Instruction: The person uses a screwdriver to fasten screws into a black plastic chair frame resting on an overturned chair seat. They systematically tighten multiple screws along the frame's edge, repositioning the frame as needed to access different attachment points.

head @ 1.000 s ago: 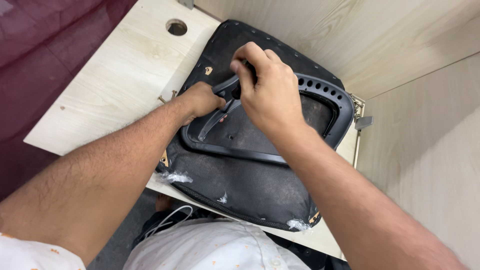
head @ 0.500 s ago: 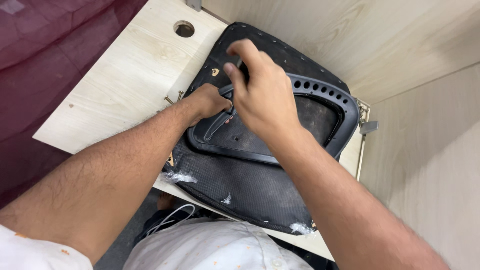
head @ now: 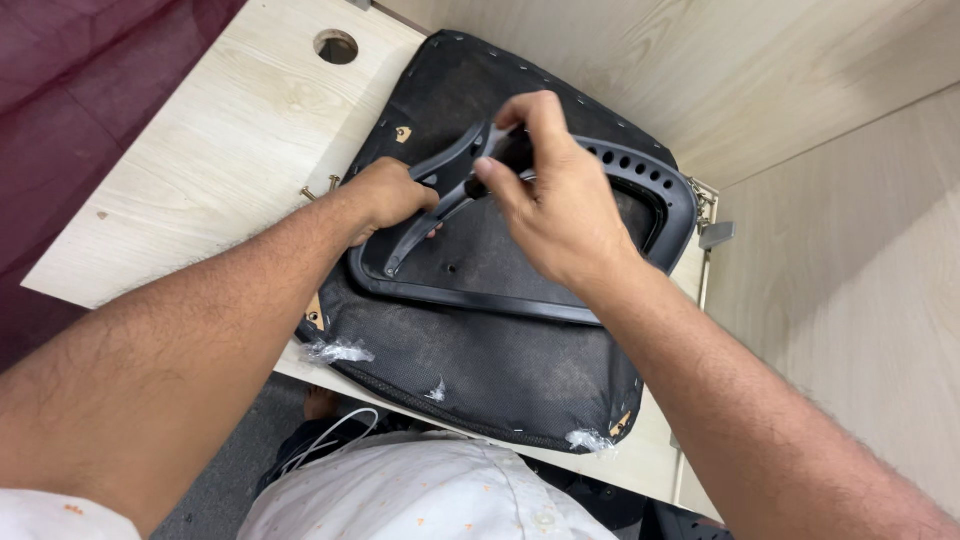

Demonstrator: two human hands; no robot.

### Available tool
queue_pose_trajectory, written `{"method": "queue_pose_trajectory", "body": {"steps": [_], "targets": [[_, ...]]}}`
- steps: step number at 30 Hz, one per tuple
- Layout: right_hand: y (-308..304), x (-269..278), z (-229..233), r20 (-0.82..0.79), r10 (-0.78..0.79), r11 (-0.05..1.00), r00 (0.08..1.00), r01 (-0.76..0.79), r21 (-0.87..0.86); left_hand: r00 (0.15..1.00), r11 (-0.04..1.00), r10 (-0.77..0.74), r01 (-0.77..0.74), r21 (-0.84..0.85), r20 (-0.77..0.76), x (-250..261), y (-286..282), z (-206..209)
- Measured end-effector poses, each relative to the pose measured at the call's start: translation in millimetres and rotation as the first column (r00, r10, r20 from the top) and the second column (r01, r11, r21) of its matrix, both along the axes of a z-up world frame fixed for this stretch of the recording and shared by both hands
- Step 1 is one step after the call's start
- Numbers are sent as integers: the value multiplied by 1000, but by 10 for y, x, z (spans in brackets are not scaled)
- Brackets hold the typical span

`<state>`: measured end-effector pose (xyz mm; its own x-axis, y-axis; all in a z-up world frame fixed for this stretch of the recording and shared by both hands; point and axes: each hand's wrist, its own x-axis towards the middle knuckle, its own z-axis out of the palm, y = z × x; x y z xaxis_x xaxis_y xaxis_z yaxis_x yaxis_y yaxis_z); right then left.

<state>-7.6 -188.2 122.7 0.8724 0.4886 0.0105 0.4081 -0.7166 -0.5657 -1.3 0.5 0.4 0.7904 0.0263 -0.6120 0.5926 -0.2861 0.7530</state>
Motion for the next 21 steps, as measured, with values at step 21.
{"method": "queue_pose_trajectory", "body": {"steps": [21], "targets": [[155,48,147,64,124,992,990,-122,-33,999,1000,8,-8,-21,-38,1,9,16]]}}
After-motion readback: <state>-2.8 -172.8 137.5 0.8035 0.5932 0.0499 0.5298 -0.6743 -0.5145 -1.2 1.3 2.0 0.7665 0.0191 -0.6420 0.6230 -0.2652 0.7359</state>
